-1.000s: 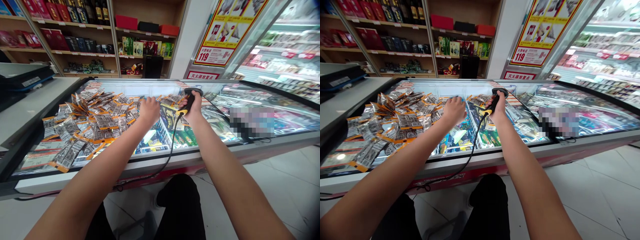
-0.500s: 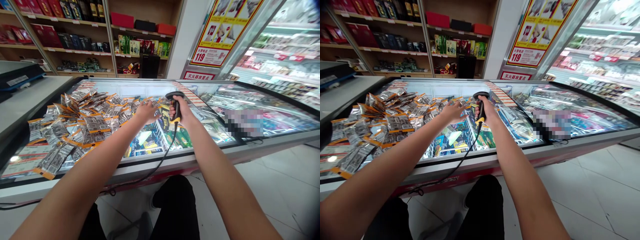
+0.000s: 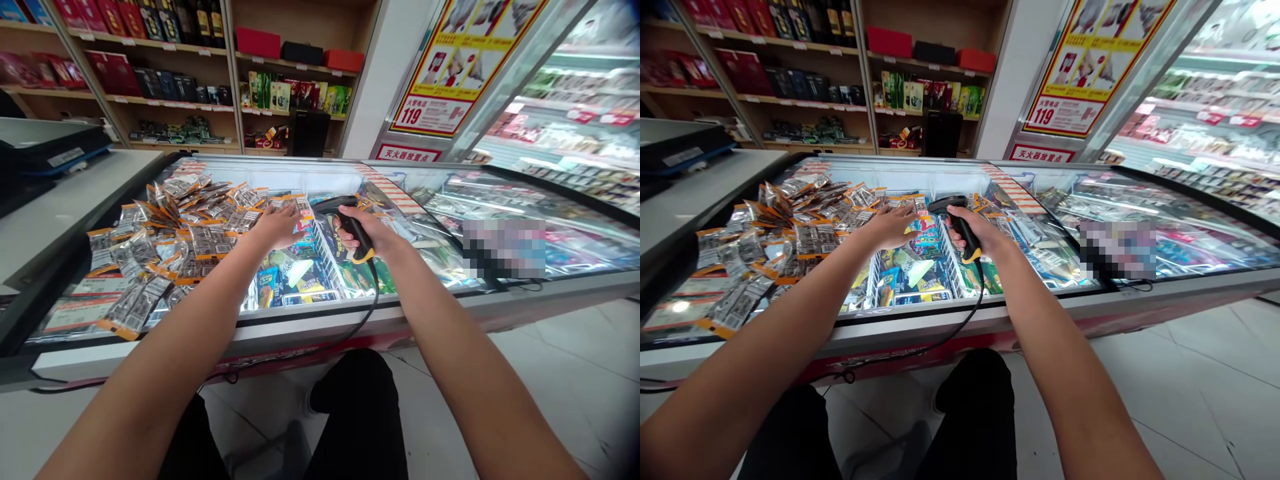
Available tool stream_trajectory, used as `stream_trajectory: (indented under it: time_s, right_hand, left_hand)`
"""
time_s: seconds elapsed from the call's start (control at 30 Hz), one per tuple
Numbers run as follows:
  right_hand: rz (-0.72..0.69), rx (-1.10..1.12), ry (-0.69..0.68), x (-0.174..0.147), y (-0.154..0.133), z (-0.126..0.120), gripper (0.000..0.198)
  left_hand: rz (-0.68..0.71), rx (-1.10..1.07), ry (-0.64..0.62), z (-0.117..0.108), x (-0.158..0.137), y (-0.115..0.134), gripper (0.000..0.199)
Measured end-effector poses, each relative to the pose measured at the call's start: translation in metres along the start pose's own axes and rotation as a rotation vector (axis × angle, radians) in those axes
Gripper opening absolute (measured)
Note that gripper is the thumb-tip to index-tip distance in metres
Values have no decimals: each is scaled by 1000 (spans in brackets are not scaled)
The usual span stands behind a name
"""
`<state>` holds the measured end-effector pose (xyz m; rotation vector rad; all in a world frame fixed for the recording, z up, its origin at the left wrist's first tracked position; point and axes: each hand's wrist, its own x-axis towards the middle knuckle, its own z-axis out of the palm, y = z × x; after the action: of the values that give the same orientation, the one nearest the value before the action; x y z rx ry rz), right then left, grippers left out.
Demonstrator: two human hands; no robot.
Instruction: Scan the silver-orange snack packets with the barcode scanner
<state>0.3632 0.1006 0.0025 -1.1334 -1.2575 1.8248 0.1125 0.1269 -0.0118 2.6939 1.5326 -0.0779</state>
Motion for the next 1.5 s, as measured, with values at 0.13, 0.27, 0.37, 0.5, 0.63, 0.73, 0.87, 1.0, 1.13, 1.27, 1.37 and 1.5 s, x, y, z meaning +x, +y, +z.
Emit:
stream_trajectory:
  time_s: [0.13,0.27,0.37,0.5,0.63,0.73,0.87,1.0,1.13,1.27,1.37,1.5]
  right_hand:
    - [2,-31,-19,0,1,-3,44]
    - [-1,-13,0,-2,1,-3,44]
    - [-81,68,66,-2,-2,0,43]
    - [-338,269,345,5,-8,-7,44]
    - [-509,388,623,17,-11,-30,48]
    - [-558,404,634,22,-7,-43,48]
    - [-541,407,585,20,-4,-45,50]
    - [-403,409,449,7,-9,-33,46]
    - [-107,280,244,-8,-13,-21,35]
    - [29,104,60,-13,-12,-15,31]
    - [41,18,2,-13,-8,-12,33]
    - [41,-33,-57,-11,-5,-13,37]
  left_hand:
    - [-10,-25,-14,-3,-2,1,73]
    - [-10,-7,-18,-3,-1,-1,72]
    - [-33,65,55,-4,-3,3,69]
    - [-127,176,240,-6,-4,24,57]
    - [-81,63,274,-7,23,56,61]
    - [40,-95,144,-4,60,76,82]
    - [63,-141,118,2,90,84,78]
    - [83,-42,175,3,79,74,72]
    - [113,52,138,-1,50,54,62]
    - [92,111,111,-2,23,33,62]
    - [63,124,96,-1,10,24,63]
    - [42,101,77,-1,6,23,64]
